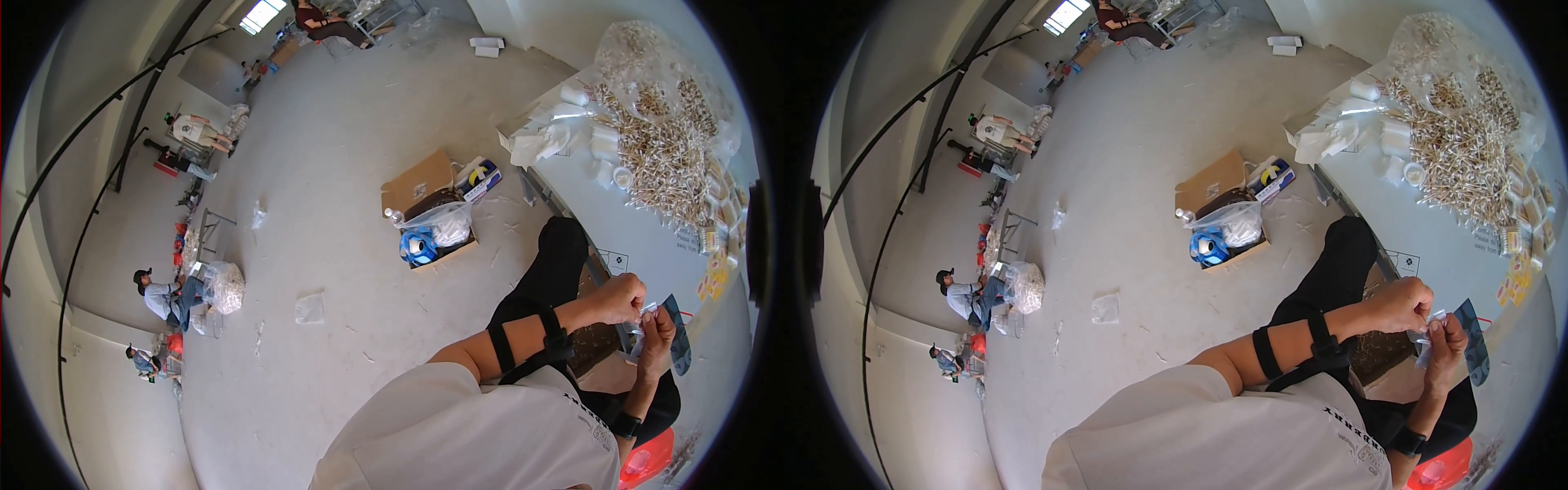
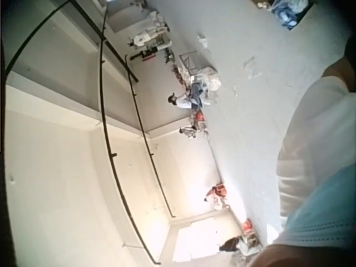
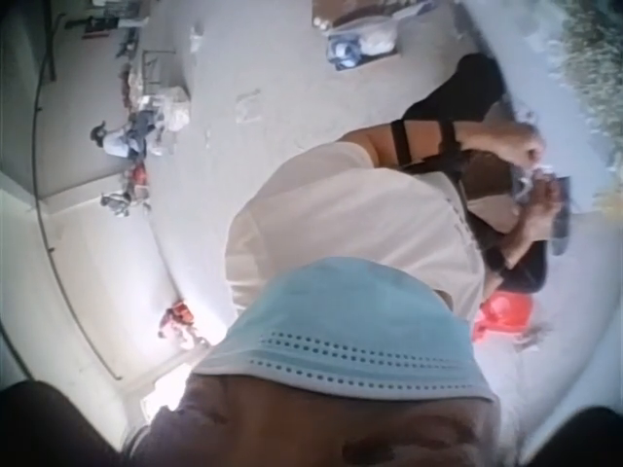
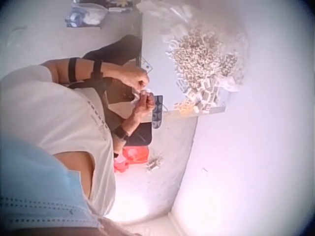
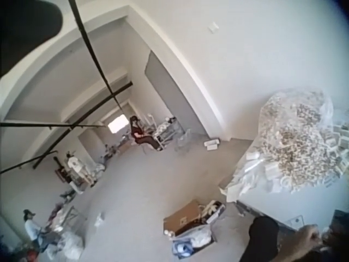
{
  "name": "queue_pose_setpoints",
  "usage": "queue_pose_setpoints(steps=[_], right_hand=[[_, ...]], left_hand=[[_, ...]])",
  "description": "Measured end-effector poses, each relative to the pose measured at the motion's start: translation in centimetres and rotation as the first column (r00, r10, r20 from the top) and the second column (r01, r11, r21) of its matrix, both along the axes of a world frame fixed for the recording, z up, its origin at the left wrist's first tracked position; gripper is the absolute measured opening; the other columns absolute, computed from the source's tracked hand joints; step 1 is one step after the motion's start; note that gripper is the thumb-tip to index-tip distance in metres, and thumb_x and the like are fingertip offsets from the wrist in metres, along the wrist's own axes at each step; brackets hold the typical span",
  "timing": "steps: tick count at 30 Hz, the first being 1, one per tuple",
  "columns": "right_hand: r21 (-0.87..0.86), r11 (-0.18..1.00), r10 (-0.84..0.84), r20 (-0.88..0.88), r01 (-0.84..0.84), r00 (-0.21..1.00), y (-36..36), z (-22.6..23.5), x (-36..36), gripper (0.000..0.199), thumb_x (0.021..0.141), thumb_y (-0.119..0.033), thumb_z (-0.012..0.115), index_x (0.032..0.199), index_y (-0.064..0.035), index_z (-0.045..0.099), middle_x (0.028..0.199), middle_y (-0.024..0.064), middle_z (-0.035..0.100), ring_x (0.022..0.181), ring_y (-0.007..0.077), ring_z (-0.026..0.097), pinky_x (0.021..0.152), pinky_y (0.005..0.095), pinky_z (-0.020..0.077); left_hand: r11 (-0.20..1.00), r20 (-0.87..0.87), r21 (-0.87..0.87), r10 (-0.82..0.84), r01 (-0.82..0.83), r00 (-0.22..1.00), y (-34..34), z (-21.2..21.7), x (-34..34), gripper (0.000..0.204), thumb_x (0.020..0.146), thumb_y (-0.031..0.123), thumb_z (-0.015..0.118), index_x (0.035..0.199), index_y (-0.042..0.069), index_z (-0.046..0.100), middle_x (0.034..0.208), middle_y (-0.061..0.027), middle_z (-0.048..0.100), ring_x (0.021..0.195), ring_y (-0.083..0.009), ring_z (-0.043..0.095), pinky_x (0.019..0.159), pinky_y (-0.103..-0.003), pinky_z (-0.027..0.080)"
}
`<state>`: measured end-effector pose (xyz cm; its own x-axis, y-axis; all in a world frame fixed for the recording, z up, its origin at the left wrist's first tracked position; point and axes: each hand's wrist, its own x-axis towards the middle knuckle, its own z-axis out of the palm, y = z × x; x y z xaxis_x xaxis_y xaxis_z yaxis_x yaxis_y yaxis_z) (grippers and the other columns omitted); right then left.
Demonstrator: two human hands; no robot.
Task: Sorting small white rods (cotton swabs) and inserting them into packaging slots.
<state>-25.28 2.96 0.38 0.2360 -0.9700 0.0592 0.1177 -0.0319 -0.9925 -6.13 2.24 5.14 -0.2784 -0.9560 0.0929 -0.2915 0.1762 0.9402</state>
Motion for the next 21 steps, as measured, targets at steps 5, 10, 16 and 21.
queue_pose_setpoints(steps=[5, 10, 16, 21], right_hand=[[0.104, 0.993, 0.053, 0.005, -0.053, 0.999, 0.3, 1.6, 0.1, 0.014, 0.09, -0.006, 0.06, 0.077, -0.0067, 0.054, 0.071, -0.0066, 0.047, 0.065, 0.0025, 0.036, 0.058, 0.0199, 0.0286], [-0.348, 0.88, -0.438, -0.33, 0.324, 0.836, 1.0, 3.2, 1.4, 0.011, 0.089, -0.01, 0.063, 0.082, -0.0052, 0.057, 0.073, -0.0059, 0.051, 0.065, 0.0025, 0.04, 0.058, 0.0198, 0.0302], [0.267, 0.958, -0.129, 0.097, 0.099, 0.987, 1.4, 1.6, 1.7, 0.019, 0.09, -0.016, 0.064, 0.074, -0.0116, 0.054, 0.063, -0.009, 0.046, 0.055, 0.0001, 0.036, 0.049, 0.0177, 0.0254], [0.258, 0.965, -0.071, 0.092, 0.045, 0.993, 1.1, 1.7, 1.3, 0.019, 0.09, -0.014, 0.063, 0.074, -0.0108, 0.054, 0.064, -0.0087, 0.047, 0.056, 0.0002, 0.037, 0.049, 0.0182, 0.0258]], left_hand=[[0.976, -0.142, 0.167, -0.116, 0.139, 0.983, 0.4, -0.1, -0.4, 0.017, 0.066, 0.006, 0.072, 0.063, -0.002, 0.058, 0.058, -0.0106, 0.06, 0.054, -0.0156, 0.056, 0.05, -0.033, 0.043], [0.995, -0.091, 0.101, 0.016, -0.006, 0.996, 0.3, -1.5, -1.3, 0.02, 0.066, 0.007, 0.071, 0.062, -0.003, 0.055, 0.058, -0.0127, 0.058, 0.055, -0.0166, 0.055, 0.049, -0.033, 0.041], [0.988, -0.13, 0.15, 0.049, -0.029, 0.99, 0.4, -1.7, -2.3, 0.022, 0.063, 0.007, 0.074, 0.061, -0.003, 0.054, 0.058, -0.0138, 0.058, 0.056, -0.018, 0.055, 0.049, -0.034, 0.041], [0.994, -0.113, 0.112, 0.02, -0.007, 0.993, 0.5, -2.5, -1.9, 0.024, 0.062, 0.007, 0.077, 0.06, -0.002, 0.055, 0.057, -0.0119, 0.058, 0.053, -0.0175, 0.055, 0.048, -0.033, 0.041]])
